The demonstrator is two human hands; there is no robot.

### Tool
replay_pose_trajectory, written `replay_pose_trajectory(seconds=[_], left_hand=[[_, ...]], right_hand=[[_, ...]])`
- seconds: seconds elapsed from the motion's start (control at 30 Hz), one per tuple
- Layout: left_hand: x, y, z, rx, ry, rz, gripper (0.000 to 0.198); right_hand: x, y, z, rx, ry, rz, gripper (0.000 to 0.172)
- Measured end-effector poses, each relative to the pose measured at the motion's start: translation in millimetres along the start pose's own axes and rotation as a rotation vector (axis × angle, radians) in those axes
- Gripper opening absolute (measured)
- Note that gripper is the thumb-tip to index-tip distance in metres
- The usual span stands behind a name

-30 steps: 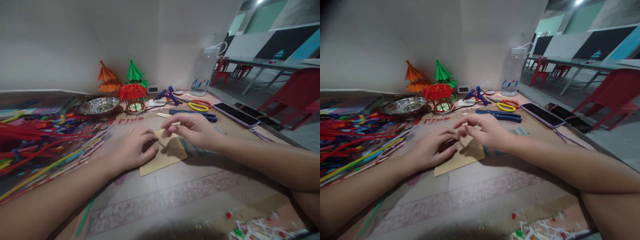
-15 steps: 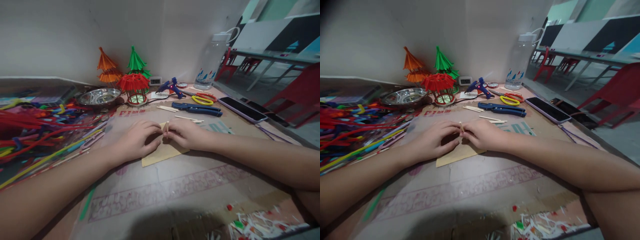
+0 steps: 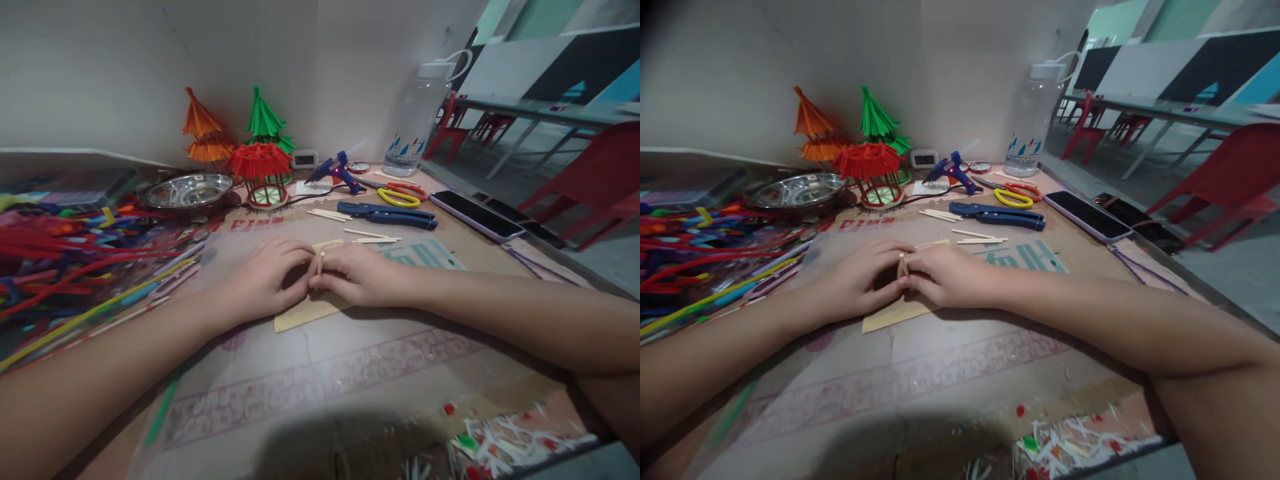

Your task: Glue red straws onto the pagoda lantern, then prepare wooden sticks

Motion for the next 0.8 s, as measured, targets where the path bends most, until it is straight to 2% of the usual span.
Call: replay_pose_trajectory(seconds=[0.1,0.23,0.4,0.5,0.6,0.67,0.73,0.8], left_hand=[[0.0,-1.5,0.1,0.011,-0.011,-0.007,0.019],[0.1,-1.0,-2.7,-0.007,0.013,0.0,0.018],[-0.3,-1.8,-0.1,0.03,0.002,-0.024,0.02],[-0.5,-1.2,-1.5,0.017,0.017,-0.02,0.023],[0.2,-1.8,-2.3,0.022,0.009,-0.017,0.021],[0.6,-3.0,-2.9,0.038,-0.001,-0.021,0.021],[0.4,-6.3,-4.9,0.037,0.006,-0.045,0.02],[-1.3,-14.9,-7.8,0.02,0.03,-0.121,0.019]], right_hand=[[-0.6,-2.8,-2.3,-0.053,0.037,-0.029,0.022],[-1.3,3.0,3.6,0.067,-0.012,0.03,0.025],[1.1,-1.5,-3.5,-0.016,0.037,-0.017,0.023],[1.4,5.0,3.7,0.055,-0.017,0.039,0.026],[2.7,0.9,-1.2,0.056,0.007,-0.02,0.021],[3.0,-4.3,-20.0,0.196,0.131,-0.09,0.017],[1.8,-3.8,-40.1,0.501,0.25,-0.138,0.017],[1.1,-2.2,-52.3,0.81,0.306,-0.188,0.031]])
Point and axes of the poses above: each hand's wrist, its own x-axis towards the middle knuckle, its own y-axis out of the palm, z = x × y, the point moved 10 cm from there along x, towards the middle knuckle, and after that the axes turned 1 degree about -x, right-handed, at the moved point
